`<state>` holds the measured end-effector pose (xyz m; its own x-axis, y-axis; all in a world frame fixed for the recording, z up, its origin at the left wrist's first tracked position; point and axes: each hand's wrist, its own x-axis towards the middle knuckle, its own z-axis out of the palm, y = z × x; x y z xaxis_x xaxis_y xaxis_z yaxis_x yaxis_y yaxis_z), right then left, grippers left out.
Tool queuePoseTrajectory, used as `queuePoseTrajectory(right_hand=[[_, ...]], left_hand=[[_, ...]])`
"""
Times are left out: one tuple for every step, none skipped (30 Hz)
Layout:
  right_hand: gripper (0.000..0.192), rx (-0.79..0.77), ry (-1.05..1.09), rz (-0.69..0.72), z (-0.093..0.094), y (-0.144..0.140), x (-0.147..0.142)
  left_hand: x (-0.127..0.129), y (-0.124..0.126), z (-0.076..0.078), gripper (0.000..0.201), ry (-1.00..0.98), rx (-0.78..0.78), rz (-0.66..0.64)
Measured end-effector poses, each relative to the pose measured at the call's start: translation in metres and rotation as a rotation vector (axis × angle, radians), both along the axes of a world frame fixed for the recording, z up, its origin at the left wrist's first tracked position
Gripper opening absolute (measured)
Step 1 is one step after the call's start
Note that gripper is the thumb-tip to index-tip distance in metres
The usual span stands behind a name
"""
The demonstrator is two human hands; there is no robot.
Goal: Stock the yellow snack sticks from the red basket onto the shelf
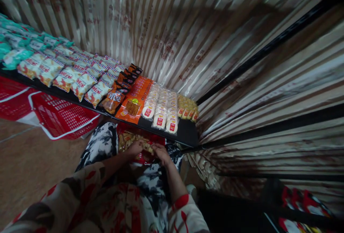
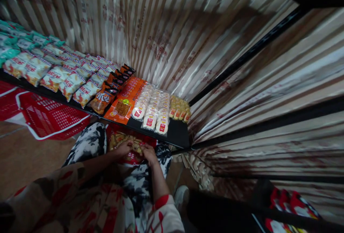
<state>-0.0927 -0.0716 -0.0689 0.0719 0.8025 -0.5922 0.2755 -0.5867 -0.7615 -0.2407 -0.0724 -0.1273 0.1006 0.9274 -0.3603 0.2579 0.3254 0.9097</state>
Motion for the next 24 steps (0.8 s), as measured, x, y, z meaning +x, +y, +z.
queuePoseTrajectory(right_hand=[[0.007, 0.005, 0.000, 0.015, 0.005, 0.000, 0.003], [0.008, 0.011, 0.000, 0.029, 0.010, -0.001, 0.006], [0.010, 0.017, 0.001, 0.042, 0.015, -0.001, 0.010], [0.011, 0.022, 0.002, 0.052, 0.020, -0.001, 0.013], [0.012, 0.024, 0.004, 0.061, 0.025, 0.000, 0.017], [0.013, 0.025, 0.007, 0.069, 0.030, 0.000, 0.020], [0.015, 0.024, 0.013, 0.076, 0.034, 0.001, 0.023], [0.017, 0.024, 0.020, 0.081, 0.038, 0.001, 0.026], [0.019, 0.023, 0.028, 0.086, 0.042, 0.002, 0.029], [0.021, 0.023, 0.037, 0.088, 0.046, 0.003, 0.032], [0.022, 0.025, 0.047, 0.089, 0.049, 0.003, 0.035], [0.022, 0.027, 0.055, 0.086, 0.051, 0.004, 0.038], [0.021, 0.031, 0.064, 0.080, 0.054, 0.005, 0.040], [0.021, 0.036, 0.072, 0.072, 0.057, 0.005, 0.043], [0.020, 0.042, 0.079, 0.063, 0.060, 0.006, 0.045], [0.020, 0.048, 0.087, 0.052, 0.062, 0.006, 0.047], [0.019, 0.052, 0.094, 0.040, 0.065, 0.006, 0.049], [0.020, 0.055, 0.102, 0.027, 0.068, 0.006, 0.051], [0.020, 0.058, 0.110, 0.015, 0.070, 0.006, 0.053], [0.021, 0.061, 0.116, 0.003, 0.072, 0.006, 0.055], [0.021, 0.063, 0.125, -0.011, 0.073, 0.006, 0.056], [0.022, 0.064, 0.137, -0.027, 0.074, 0.006, 0.058], [0.023, 0.063, 0.153, -0.047, 0.075, 0.006, 0.059], [0.023, 0.058, 0.178, -0.071, 0.075, 0.006, 0.060]], left_hand=[[0.000, -0.001, 0.005, 0.028, 0.016, 0.001, 0.015], [0.001, -0.002, 0.010, 0.027, 0.030, 0.005, 0.027], [0.002, -0.002, 0.015, 0.025, 0.039, 0.012, 0.035], [0.002, -0.003, 0.021, 0.024, 0.041, 0.021, 0.038], [0.003, -0.004, 0.026, 0.023, 0.039, 0.031, 0.038], [0.005, -0.005, 0.032, 0.023, 0.035, 0.041, 0.036], [0.006, -0.006, 0.037, 0.023, 0.028, 0.049, 0.034], [0.007, -0.007, 0.042, 0.023, 0.018, 0.056, 0.033], [0.009, -0.007, 0.048, 0.023, 0.002, 0.061, 0.031], [0.010, -0.008, 0.054, 0.022, -0.021, 0.062, 0.031], [0.012, -0.009, 0.060, 0.022, -0.051, 0.060, 0.027], [0.013, -0.010, 0.066, 0.022, -0.084, 0.055, 0.022], [0.014, -0.011, 0.073, 0.022, -0.115, 0.048, 0.015], [0.015, -0.011, 0.079, 0.022, -0.138, 0.043, 0.007], [0.015, -0.012, 0.085, 0.022, -0.153, 0.043, 0.001], [0.016, -0.012, 0.091, 0.023, -0.160, 0.051, -0.007], [0.016, -0.012, 0.096, 0.023, -0.163, 0.064, -0.017], [0.017, -0.012, 0.100, 0.022, -0.168, 0.081, -0.031], [0.017, -0.012, 0.104, 0.022, -0.174, 0.101, -0.048], [0.018, -0.012, 0.107, 0.021, -0.185, 0.121, -0.069], [0.018, -0.011, 0.109, 0.020, -0.201, 0.139, -0.094], [0.019, -0.011, 0.111, 0.021, -0.213, 0.152, -0.117], [0.020, -0.011, 0.112, 0.022, -0.216, 0.163, -0.133], [0.022, -0.010, 0.113, 0.024, -0.209, 0.173, -0.144]])
